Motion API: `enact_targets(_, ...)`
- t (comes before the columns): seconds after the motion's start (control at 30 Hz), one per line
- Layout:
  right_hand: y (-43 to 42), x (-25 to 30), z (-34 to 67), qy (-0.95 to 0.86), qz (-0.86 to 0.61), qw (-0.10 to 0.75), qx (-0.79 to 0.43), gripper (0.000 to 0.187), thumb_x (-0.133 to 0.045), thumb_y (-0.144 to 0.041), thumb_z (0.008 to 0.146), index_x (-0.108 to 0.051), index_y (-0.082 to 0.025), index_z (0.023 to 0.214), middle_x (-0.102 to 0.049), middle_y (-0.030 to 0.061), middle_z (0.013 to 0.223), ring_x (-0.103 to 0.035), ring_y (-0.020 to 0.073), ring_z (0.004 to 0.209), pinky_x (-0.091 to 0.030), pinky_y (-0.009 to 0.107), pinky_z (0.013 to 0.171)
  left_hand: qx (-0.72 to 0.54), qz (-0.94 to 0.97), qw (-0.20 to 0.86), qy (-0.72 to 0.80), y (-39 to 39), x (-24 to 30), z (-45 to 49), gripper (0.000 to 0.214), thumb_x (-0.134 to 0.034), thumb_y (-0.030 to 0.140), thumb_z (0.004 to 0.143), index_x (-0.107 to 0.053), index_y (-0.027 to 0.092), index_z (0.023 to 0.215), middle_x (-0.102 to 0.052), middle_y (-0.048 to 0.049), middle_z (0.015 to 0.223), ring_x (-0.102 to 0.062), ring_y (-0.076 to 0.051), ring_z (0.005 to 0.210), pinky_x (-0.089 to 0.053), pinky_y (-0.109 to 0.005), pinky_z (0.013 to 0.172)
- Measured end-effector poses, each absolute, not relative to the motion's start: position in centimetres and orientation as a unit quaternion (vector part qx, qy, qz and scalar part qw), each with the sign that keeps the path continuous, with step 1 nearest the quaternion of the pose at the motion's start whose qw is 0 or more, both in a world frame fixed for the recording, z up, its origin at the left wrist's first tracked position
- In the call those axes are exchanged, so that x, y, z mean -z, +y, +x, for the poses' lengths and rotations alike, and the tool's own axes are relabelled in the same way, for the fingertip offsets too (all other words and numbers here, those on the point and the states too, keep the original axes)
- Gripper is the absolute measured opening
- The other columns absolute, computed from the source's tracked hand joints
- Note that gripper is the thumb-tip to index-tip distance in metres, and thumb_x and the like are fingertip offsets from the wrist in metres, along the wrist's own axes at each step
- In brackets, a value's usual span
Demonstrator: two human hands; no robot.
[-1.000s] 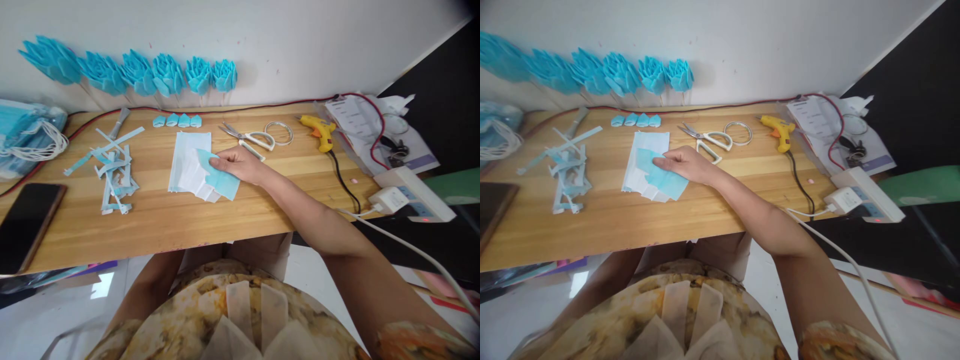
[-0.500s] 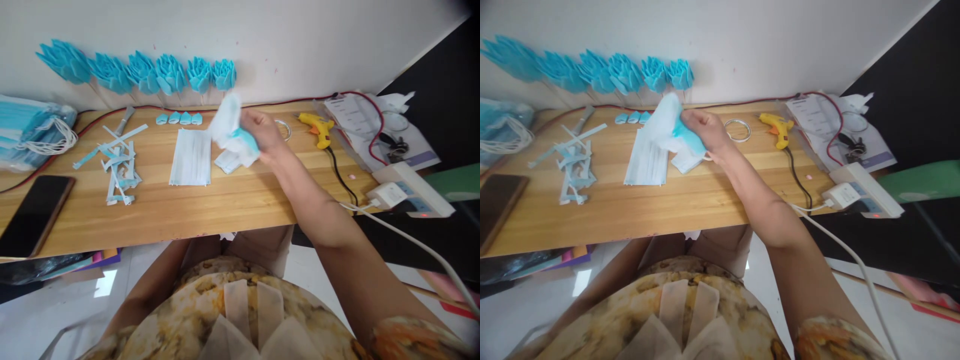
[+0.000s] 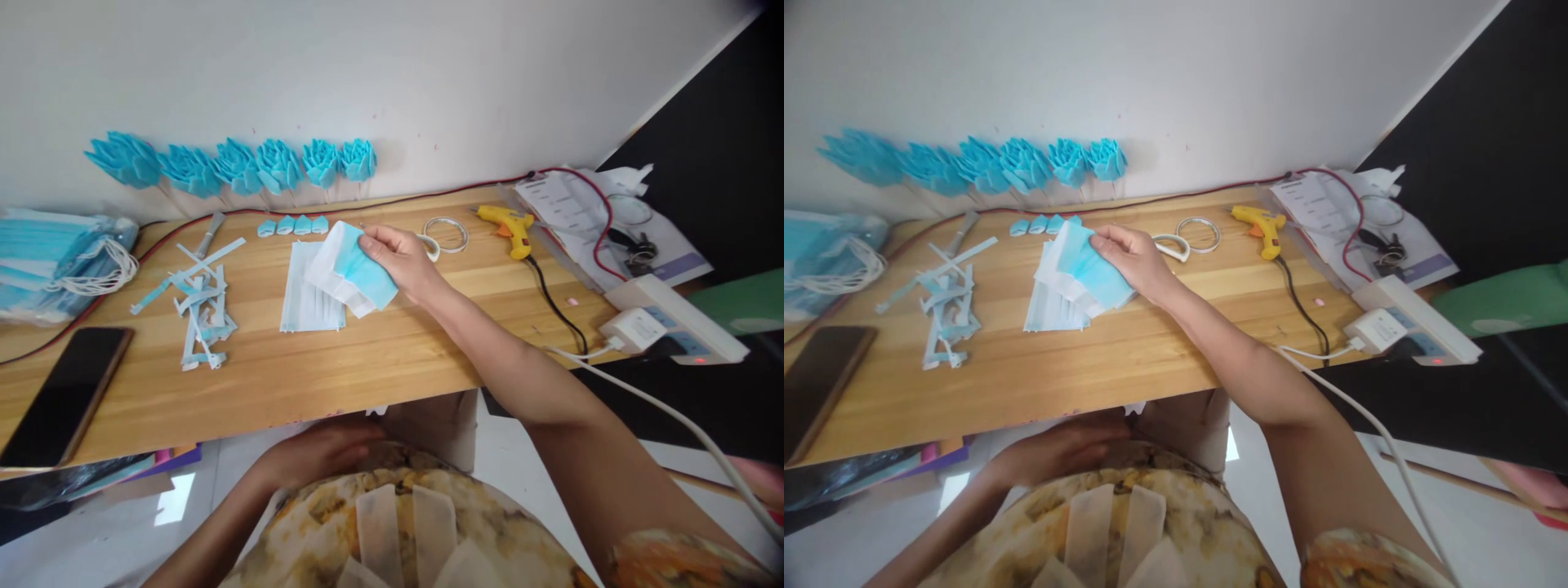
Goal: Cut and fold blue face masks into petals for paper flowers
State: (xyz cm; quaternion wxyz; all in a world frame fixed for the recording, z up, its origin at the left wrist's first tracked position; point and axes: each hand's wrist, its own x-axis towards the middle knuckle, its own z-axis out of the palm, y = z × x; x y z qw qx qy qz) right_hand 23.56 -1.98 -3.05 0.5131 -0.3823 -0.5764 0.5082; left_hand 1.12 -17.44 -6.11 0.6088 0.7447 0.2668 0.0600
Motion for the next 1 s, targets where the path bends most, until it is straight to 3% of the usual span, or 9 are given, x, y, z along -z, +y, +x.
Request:
enact_targets(0.1, -2.0, 2.9, 23.5, -0.562, -0.386, 0.524, -0.511, 0.040, -0.070, -0.058, 0.080, -0.067, -0.020, 0.091, -0.065, -0.0015, 0.079, -0.057, 0.0114, 0.070, -0.046, 0.022, 0.059, -0.005, 0.752, 0.593, 0.288, -17.7, 3.2, -2.0, 0.039, -0.048, 0.036, 0.102, -0.059, 0.039, 0.140, -0.068, -0.0021, 0.135, -0.066, -0.024, 0.120, -0.053, -0.035, 0.102)
enact_targets(0.2, -1.9, 2.6, 23.4, -0.545, -0.386, 0.534, -0.519, 0.041, -0.075, -0.058, 0.074, -0.065, -0.019, 0.085, -0.064, -0.0017, 0.076, -0.056, 0.0106, 0.066, -0.045, 0.021, 0.056, -0.029, 0.730, 0.611, 0.306, -16.8, 0.1, -4.2, 0.035, -0.055, 0.039, 0.099, -0.066, 0.037, 0.132, -0.070, -0.0043, 0.131, -0.065, -0.025, 0.121, -0.053, -0.036, 0.103)
enact_targets(0.37, -1.1, 1.9, 23.0, -0.527, -0.379, 0.571, -0.503, 0.046, -0.079, -0.059, 0.069, -0.057, -0.020, 0.075, -0.059, -0.0037, 0.068, -0.052, 0.0094, 0.059, -0.043, 0.021, 0.053, -0.306, 0.604, 0.596, 0.431, -11.1, -0.5, -1.9, 0.046, -0.058, 0.045, 0.097, -0.060, 0.029, 0.140, -0.061, -0.0102, 0.143, -0.064, -0.029, 0.122, -0.048, -0.044, 0.109)
enact_targets(0.47, -0.4, 1.4, 22.6, -0.531, -0.375, 0.582, -0.487, 0.045, -0.077, -0.059, 0.072, -0.056, -0.021, 0.080, -0.060, -0.0036, 0.071, -0.055, 0.0103, 0.062, -0.046, 0.021, 0.055, -0.397, 0.541, 0.629, 0.393, -6.5, 0.2, 1.2, 0.061, -0.068, 0.049, 0.090, -0.054, 0.024, 0.144, -0.046, -0.0118, 0.156, -0.056, -0.030, 0.131, -0.049, -0.043, 0.108)
enact_targets(0.57, 0.2, 1.3, 22.3, -0.553, -0.385, 0.582, -0.456, 0.042, -0.074, -0.059, 0.076, -0.057, -0.022, 0.089, -0.064, -0.0024, 0.079, -0.061, 0.0125, 0.070, -0.051, 0.024, 0.063, -0.398, 0.505, 0.679, 0.354, -2.8, 0.4, 3.6, 0.060, -0.066, 0.059, 0.087, -0.062, 0.019, 0.132, -0.063, -0.0136, 0.137, -0.062, -0.029, 0.120, -0.053, -0.041, 0.099)
enact_targets(0.67, 0.2, 2.3, 22.4, -0.592, -0.406, 0.560, -0.414, 0.040, -0.071, -0.056, 0.081, -0.058, -0.023, 0.100, -0.068, 0.0000, 0.090, -0.065, 0.0154, 0.080, -0.054, 0.026, 0.070, -0.439, 0.482, 0.667, 0.359, -0.8, 0.7, 4.7, 0.046, -0.075, 0.052, 0.081, -0.070, 0.015, 0.106, -0.074, -0.0110, 0.104, -0.068, -0.024, 0.094, -0.056, -0.034, 0.081)
enact_targets(0.8, -0.3, 3.5, 23.7, -0.627, -0.438, 0.524, -0.374, 0.048, -0.065, -0.054, 0.086, -0.053, -0.024, 0.122, -0.071, 0.0027, 0.092, -0.068, 0.0192, 0.082, -0.055, 0.032, 0.072, -0.452, 0.493, 0.645, 0.369, -0.3, 1.5, 4.6, 0.030, -0.079, 0.040, 0.076, -0.068, 0.013, 0.082, -0.063, -0.0015, 0.066, -0.054, -0.011, 0.055, -0.045, -0.024, 0.052)
enact_targets(0.9, -1.0, 3.0, 24.7, -0.669, -0.426, 0.524, -0.310, 0.049, -0.063, -0.051, 0.090, -0.051, -0.025, 0.130, -0.072, 0.0066, 0.108, -0.069, 0.0215, 0.098, -0.055, 0.035, 0.082, -0.426, 0.516, 0.627, 0.398, -1.0, 1.8, 4.2, 0.032, -0.077, 0.044, 0.077, -0.064, 0.014, 0.075, -0.055, 0.0014, 0.057, -0.044, -0.008, 0.047, -0.035, -0.022, 0.044)
enact_targets(1.0, -1.6, 1.6, 25.3, -0.708, -0.405, 0.516, -0.264, 0.041, -0.057, -0.049, 0.094, -0.055, -0.026, 0.128, -0.070, 0.0076, 0.121, -0.065, 0.0230, 0.114, -0.050, 0.040, 0.098, -0.399, 0.550, 0.606, 0.414, -1.8, 1.7, 3.9, 0.036, -0.076, 0.049, 0.077, -0.064, 0.015, 0.076, -0.054, 0.0019, 0.057, -0.044, -0.008, 0.046, -0.034, -0.022, 0.044)
